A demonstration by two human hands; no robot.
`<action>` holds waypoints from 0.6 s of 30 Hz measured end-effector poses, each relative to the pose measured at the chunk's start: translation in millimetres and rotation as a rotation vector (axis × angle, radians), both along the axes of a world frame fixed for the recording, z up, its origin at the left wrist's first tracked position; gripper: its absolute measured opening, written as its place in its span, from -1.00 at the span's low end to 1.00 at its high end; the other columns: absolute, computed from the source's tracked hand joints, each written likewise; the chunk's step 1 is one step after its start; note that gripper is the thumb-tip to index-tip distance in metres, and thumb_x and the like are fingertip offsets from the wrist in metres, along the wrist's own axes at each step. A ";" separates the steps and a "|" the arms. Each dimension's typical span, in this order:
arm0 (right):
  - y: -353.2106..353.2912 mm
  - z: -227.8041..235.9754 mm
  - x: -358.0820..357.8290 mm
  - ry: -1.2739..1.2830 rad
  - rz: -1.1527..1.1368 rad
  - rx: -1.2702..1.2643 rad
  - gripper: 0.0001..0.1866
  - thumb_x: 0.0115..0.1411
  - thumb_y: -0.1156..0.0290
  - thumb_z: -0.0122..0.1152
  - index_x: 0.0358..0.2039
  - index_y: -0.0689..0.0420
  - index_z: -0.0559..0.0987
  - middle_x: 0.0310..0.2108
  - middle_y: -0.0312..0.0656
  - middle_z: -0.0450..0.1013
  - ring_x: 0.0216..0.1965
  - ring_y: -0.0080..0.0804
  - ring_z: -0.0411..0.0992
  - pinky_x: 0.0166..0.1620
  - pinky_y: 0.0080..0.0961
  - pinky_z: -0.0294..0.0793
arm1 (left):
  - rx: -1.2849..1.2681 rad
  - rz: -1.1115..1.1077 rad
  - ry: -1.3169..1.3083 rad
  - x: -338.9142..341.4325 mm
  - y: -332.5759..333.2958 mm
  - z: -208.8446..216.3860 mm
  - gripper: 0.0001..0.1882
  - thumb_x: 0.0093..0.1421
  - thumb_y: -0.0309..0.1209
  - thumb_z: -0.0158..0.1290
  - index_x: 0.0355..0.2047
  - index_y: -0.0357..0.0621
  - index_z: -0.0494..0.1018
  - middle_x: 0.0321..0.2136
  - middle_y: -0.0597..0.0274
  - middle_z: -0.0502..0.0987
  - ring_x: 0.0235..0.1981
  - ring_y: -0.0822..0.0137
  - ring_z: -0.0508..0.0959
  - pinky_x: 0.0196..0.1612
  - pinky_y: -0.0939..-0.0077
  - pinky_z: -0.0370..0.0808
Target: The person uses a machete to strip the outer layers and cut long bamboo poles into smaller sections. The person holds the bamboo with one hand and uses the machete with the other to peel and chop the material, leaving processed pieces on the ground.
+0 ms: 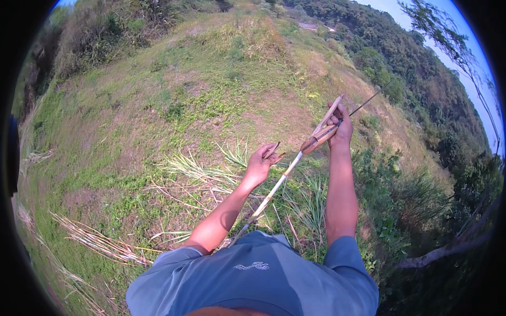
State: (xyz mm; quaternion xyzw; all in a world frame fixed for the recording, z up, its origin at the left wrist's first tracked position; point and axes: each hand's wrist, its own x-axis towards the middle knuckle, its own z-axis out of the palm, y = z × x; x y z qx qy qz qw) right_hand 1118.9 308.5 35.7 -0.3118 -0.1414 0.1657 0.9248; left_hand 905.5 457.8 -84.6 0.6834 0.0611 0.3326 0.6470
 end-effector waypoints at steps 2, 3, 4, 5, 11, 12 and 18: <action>5.5 0.2 -2.5 0.035 0.027 0.028 -0.76 0.26 0.41 0.07 -0.14 0.30 0.45 -0.26 -0.06 0.53 -0.69 -0.70 0.22 -0.68 -0.76 0.24 | 0.481 -0.086 0.448 3.4 9.8 28.4 -0.55 0.19 -0.34 -0.12 0.08 -0.18 0.38 -0.34 0.07 0.56 -0.35 0.17 0.53 -0.01 0.25 0.30; 5.8 1.0 -4.4 0.043 0.024 0.012 -0.76 0.25 0.41 0.08 -0.13 0.29 0.45 -0.25 -0.06 0.53 -0.68 -0.71 0.22 -0.68 -0.75 0.24 | 0.722 -0.133 0.668 5.9 12.1 34.5 -0.54 0.17 -0.34 -0.13 0.09 -0.17 0.37 -0.31 0.06 0.56 -0.31 0.15 0.54 0.02 0.20 0.30; 10.8 3.7 -8.6 0.051 0.031 0.002 -0.76 0.25 0.41 0.09 -0.13 0.29 0.45 -0.25 -0.06 0.53 -0.68 -0.71 0.22 -0.68 -0.75 0.24 | 0.846 -0.107 0.644 6.8 14.0 29.1 -0.45 0.09 -0.35 -0.09 0.11 -0.30 0.32 -0.18 -0.07 0.56 -0.18 0.04 0.57 0.02 0.07 0.36; 19.3 8.0 -12.6 0.058 0.048 -0.002 -0.76 0.25 0.42 0.09 -0.13 0.28 0.45 -0.24 -0.06 0.53 -0.68 -0.71 0.22 -0.68 -0.75 0.24 | 0.824 -0.026 0.421 13.2 19.8 13.1 -0.47 0.10 -0.34 -0.09 0.09 -0.30 0.33 -0.21 -0.08 0.56 -0.18 0.06 0.57 0.03 0.12 0.36; 38.2 9.0 -15.1 0.034 -0.037 -0.148 -0.79 0.21 0.41 0.13 -0.17 0.21 0.46 -0.23 -0.08 0.54 -0.67 -0.73 0.22 -0.66 -0.75 0.27 | 0.138 -0.128 0.074 36.8 -2.8 32.6 -0.57 0.14 -0.40 0.00 0.02 -0.29 0.38 -0.32 -0.11 0.57 -0.24 0.14 0.59 -0.08 0.34 0.44; 42.3 4.7 -16.9 0.045 -0.025 -0.164 -0.79 0.21 0.41 0.13 -0.17 0.19 0.46 -0.23 -0.09 0.54 -0.67 -0.73 0.22 -0.65 -0.76 0.27 | 0.229 -0.074 0.089 40.0 -5.4 38.0 -0.59 0.13 -0.42 0.02 0.00 -0.28 0.39 -0.34 -0.10 0.57 -0.28 0.14 0.59 -0.12 0.36 0.45; 37.4 4.0 -4.4 0.041 0.043 -0.251 -0.79 0.20 0.35 0.15 -0.18 0.15 0.48 -0.23 -0.11 0.55 -0.67 -0.72 0.22 -0.64 -0.73 0.29 | 0.385 0.243 0.253 50.3 -28.5 78.8 -0.66 0.18 -0.27 0.11 -0.10 -0.19 0.46 -0.62 -0.02 0.51 -0.58 0.04 0.55 -0.50 0.18 0.40</action>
